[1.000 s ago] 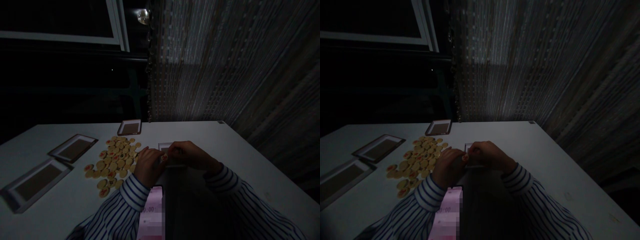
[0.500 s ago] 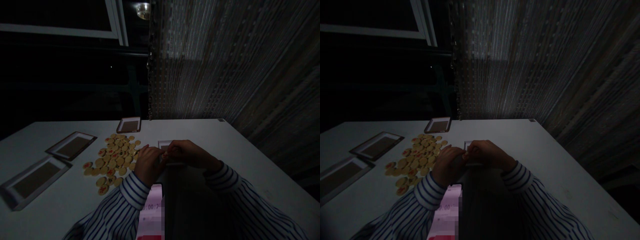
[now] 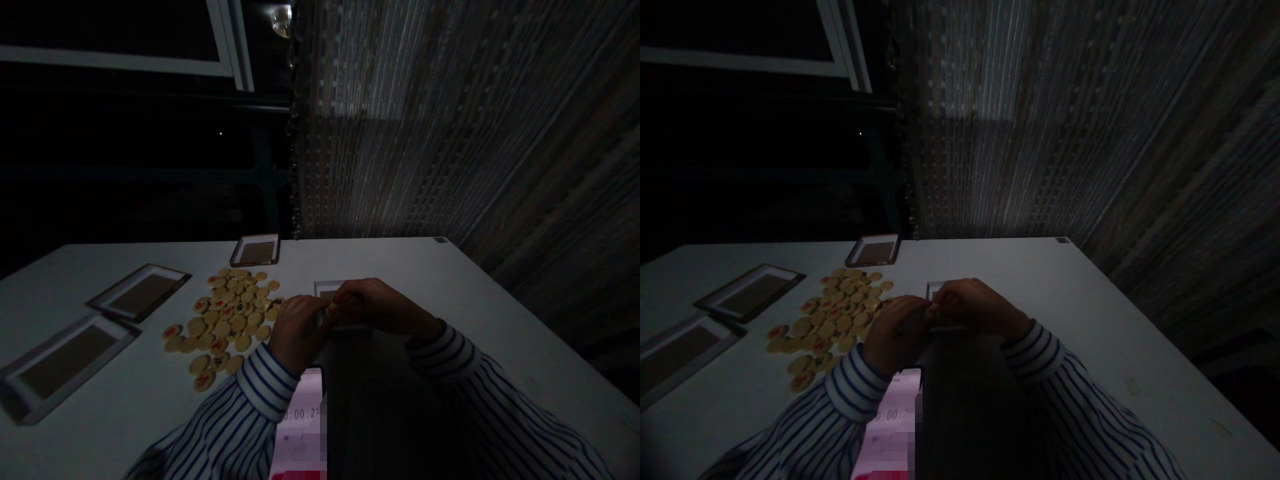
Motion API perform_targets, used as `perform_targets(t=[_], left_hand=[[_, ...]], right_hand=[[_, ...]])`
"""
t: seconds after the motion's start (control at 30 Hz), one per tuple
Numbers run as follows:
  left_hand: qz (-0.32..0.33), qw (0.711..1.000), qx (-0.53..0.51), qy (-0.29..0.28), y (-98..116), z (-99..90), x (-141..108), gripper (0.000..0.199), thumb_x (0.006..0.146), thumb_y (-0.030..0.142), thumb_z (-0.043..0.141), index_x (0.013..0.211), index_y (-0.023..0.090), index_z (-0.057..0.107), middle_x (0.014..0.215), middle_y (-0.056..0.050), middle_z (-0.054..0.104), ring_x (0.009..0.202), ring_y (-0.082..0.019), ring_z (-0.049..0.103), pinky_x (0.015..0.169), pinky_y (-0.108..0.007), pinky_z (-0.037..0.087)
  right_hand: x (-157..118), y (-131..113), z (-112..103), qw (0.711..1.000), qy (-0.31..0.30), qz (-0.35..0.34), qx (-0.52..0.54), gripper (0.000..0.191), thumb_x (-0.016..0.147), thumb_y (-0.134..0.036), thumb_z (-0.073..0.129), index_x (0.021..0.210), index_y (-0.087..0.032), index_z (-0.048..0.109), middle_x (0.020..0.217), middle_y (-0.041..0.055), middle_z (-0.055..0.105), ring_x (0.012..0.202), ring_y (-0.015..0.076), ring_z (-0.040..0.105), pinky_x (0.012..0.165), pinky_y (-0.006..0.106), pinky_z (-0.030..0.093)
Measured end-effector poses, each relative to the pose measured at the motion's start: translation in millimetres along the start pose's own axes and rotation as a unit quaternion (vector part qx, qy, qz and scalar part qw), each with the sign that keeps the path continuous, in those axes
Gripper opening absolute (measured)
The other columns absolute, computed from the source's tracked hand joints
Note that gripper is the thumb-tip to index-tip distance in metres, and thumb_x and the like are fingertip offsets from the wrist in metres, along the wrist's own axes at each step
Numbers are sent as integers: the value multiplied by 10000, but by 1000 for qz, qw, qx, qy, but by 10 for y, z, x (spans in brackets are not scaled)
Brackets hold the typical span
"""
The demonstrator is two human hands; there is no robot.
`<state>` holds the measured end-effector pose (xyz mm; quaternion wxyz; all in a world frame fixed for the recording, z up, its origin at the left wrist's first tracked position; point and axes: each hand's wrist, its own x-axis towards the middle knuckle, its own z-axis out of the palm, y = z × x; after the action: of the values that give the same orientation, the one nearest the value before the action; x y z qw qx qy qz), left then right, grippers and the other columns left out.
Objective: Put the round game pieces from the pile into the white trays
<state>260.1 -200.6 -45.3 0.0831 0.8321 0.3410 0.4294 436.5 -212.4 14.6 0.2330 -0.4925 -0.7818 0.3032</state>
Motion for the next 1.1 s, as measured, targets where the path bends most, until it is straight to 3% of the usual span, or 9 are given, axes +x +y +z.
perform_targets(t=[0.13,0.23,0.33,0.47,0.7,0.9,1.1], left_hand=[[-43,998,-52,-4,-18,7,-20,162,784,273,510,862,190,624,813,-42,669,787,-159,597,717,-311,461],[-111,990,-89,-6,-21,12,-30,176,777,273,512,859,189,644,806,-42,675,757,-154,610,688,-290,481],[-193,971,-137,-14,-1,11,-19,185,753,292,537,839,185,661,780,-41,684,722,-155,620,654,-272,496],[-250,943,-218,-20,51,-12,18,189,715,309,573,802,175,674,739,-34,695,687,-160,630,622,-259,507],[-319,903,-287,-8,86,-37,57,227,678,315,603,809,149,686,783,-49,701,749,-180,636,689,-280,509],[-340,891,-294,58,52,-16,53,229,658,301,618,814,148,687,802,-45,700,791,-176,632,762,-297,497],[-356,885,-295,58,104,-42,76,239,661,302,610,814,134,684,800,-52,699,770,-169,632,740,-290,501]], right_hand=[[-3,-6,-11,1000,-2,4,-7,168,786,-279,515,862,-171,618,759,13,646,679,105,575,594,215,412],[-6,-5,-11,1000,-10,-4,1,178,794,-294,507,872,-176,614,781,12,652,702,108,583,608,219,420],[-6,4,-11,1000,-7,-19,-12,183,803,-293,496,884,-177,612,807,13,652,714,107,586,620,219,423],[-2,10,-16,999,-15,-36,-30,184,810,-290,492,898,-188,617,838,11,654,751,107,587,662,222,420],[8,-15,6,997,17,-51,-60,238,831,-336,458,933,-190,616,849,17,653,735,119,586,650,229,405],[25,-28,74,973,59,-107,-197,280,835,-371,442,1009,-201,582,917,41,634,824,151,547,721,275,384],[31,-61,122,951,60,-113,-281,283,862,-361,377,996,-202,569,862,58,621,814,170,528,707,300,354]])
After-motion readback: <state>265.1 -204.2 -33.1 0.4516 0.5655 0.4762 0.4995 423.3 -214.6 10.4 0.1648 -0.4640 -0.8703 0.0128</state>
